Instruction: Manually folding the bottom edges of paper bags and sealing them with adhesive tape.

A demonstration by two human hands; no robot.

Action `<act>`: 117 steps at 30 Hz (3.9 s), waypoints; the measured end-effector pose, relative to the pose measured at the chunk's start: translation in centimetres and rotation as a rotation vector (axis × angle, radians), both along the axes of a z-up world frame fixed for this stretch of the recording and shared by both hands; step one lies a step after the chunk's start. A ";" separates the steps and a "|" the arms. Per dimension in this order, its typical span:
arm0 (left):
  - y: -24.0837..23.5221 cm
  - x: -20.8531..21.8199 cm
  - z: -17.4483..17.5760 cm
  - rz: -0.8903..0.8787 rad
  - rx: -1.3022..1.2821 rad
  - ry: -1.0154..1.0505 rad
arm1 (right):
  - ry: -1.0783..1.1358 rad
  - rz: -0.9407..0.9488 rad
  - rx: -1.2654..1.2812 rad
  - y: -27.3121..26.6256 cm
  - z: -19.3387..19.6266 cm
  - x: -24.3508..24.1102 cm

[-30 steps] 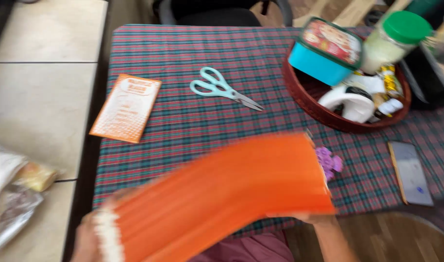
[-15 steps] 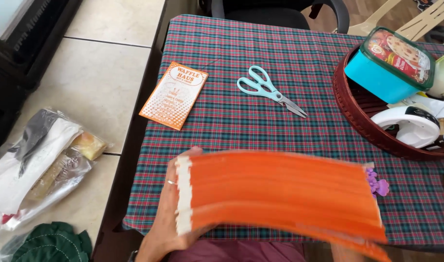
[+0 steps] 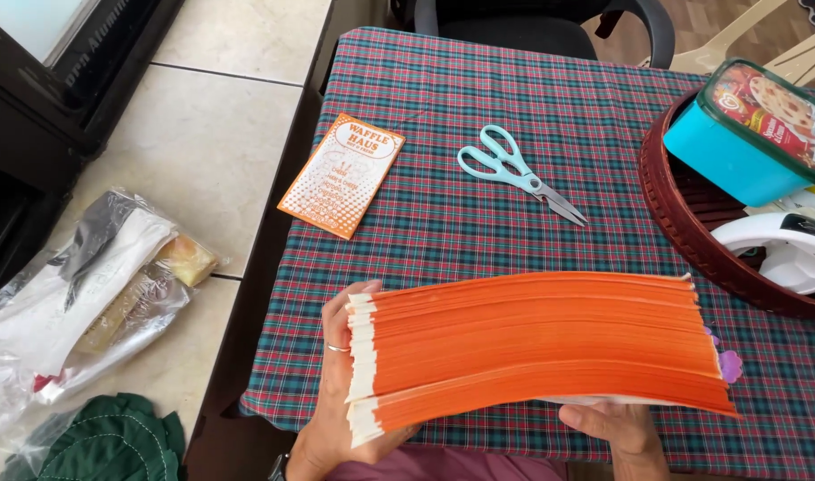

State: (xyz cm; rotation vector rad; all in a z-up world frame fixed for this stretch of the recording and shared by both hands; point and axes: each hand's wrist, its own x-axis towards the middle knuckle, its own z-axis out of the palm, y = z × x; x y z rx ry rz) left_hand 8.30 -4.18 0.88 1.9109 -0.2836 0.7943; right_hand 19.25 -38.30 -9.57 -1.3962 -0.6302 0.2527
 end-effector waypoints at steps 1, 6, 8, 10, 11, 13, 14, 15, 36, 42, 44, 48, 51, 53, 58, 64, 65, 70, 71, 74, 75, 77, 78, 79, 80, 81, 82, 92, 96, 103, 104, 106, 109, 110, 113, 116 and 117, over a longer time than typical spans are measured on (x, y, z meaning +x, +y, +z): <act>0.2 0.3 0.8 -0.006 0.190 -0.087 | 0.056 -0.085 -0.043 -0.5 -1.0 -0.1; -0.1 0.2 -0.5 0.037 0.281 -0.073 | 0.276 -0.154 -0.041 -1.2 -1.5 -0.5; 0.0 -0.3 -2.0 0.064 0.280 -0.055 | 0.340 -0.181 -0.090 -1.8 -1.4 -0.1; 0.6 -0.8 -4.2 0.060 -0.137 0.185 | -0.653 -0.211 -0.420 -2.5 -1.8 1.3; 1.0 -0.5 -3.8 0.060 -0.136 0.184 | -0.654 -0.212 -0.420 -2.1 -1.1 1.8; 1.7 -0.1 -3.2 0.138 0.017 0.257 | -0.618 -0.275 -0.447 -1.3 0.1 2.5; 1.8 0.3 -1.8 0.135 0.017 0.261 | -0.614 -0.276 -0.449 0.4 2.9 2.3; 1.9 0.8 -0.5 0.182 0.005 0.405 | -0.396 -0.233 -0.312 2.1 5.7 2.4; 1.8 5.2 6.1 0.111 -0.288 1.380 | 0.965 -0.270 -0.391 6.2 12.7 2.1; -0.8 1.8 2.8 0.471 0.581 0.573 | 0.911 -0.285 -0.441 6.0 12.5 1.9; -1.9 0.5 3.4 0.396 0.559 0.237 | 0.905 -0.297 -0.433 6.8 13.4 1.8; -3.3 -0.9 2.7 0.205 0.697 0.288 | 0.861 -0.410 -0.537 7.6 15.9 0.4; -3.3 -1.4 2.3 0.186 0.656 0.316 | 0.652 -0.405 -0.966 6.7 15.6 1.4; -3.4 -1.4 2.4 0.189 0.620 0.306 | 0.461 -0.367 -1.273 5.4 14.2 2.2; -3.4 -1.2 1.9 0.167 0.603 0.303 | 0.074 -0.299 -0.792 -0.6 7.4 3.6; -3.1 -1.1 2.1 0.173 0.666 0.307 | -0.729 -0.364 -0.705 4.8 11.4 -5.3; -3.2 -1.0 2.1 0.156 0.666 0.300 | -0.724 -0.380 -0.713 4.7 11.5 -5.3; -2.8 -3.3 4.0 0.254 0.458 0.211 | -0.587 -0.347 -0.703 4.1 12.6 -5.7; -2.3 -3.9 3.6 0.257 0.460 0.216 | -0.584 -0.342 -0.700 3.7 13.0 -6.0; -0.7 -5.6 2.3 0.291 0.363 0.203 | -0.587 -0.427 -0.736 0.7 11.8 -6.0; -0.3 -6.0 1.8 0.227 0.305 0.280 | -0.551 -0.339 -0.876 -1.5 9.9 -5.0; -0.1 -6.9 0.6 0.179 0.249 0.363 | -0.516 -0.235 -1.005 -4.3 6.5 -3.5; -0.3 -7.3 0.0 0.213 0.261 0.319 | -0.524 -0.167 -0.984 -5.0 5.1 -2.9; -0.6 -7.5 -0.6 0.240 0.270 0.271 | -0.532 -0.105 -0.967 -5.9 3.9 -2.4; -0.7 -7.5 -1.0 0.250 0.272 0.275 | -0.534 -0.095 -0.962 -6.9 2.3 -1.9; -0.8 -7.4 -1.5 0.272 0.260 0.219 | -0.387 -0.120 -1.090 -8.0 0.6 -1.3; -0.9 -7.2 -1.9 0.293 0.249 0.163 | -0.237 -0.148 -1.213 -9.0 -1.0 -0.6; -1.4 -7.2 -1.8 0.340 0.234 0.132 | -0.608 -0.522 -1.058 3.1 12.7 -8.6; -1.8 -7.2 -2.0 0.425 0.275 0.114 | -0.629 -0.561 -0.908 4.2 13.7 -8.5; -1.7 -7.8 -3.8 0.479 0.346 0.157 | -0.584 -0.641 -0.840 4.4 13.6 -8.7; -1.7 -7.7 -3.8 0.480 0.349 0.158 | -0.583 -0.640 -0.837 4.4 13.7 -8.7; -1.8 -7.7 -3.9 0.482 0.331 0.139 | -0.552 -0.603 -0.816 4.4 13.8 -8.6; -2.1 -7.6 -3.1 0.474 0.323 0.130 | -0.589 -0.589 -0.822 4.2 13.8 -8.3; -2.0 -7.6 -3.1 0.480 0.326 0.132 | -0.589 -0.583 -0.818 4.2 13.7 -8.2; -1.9 -7.5 -3.0 0.443 0.311 0.079 | -0.575 -0.587 -0.810 4.1 13.8 -8.0; -1.7 -7.6 -2.7 0.413 0.289 0.095 | -0.616 -0.547 -0.807 3.4 13.6 -7.8; -1.7 -7.6 -2.7 0.405 0.293 0.103 | -0.580 -0.522 -0.892 2.6 13.0 -7.7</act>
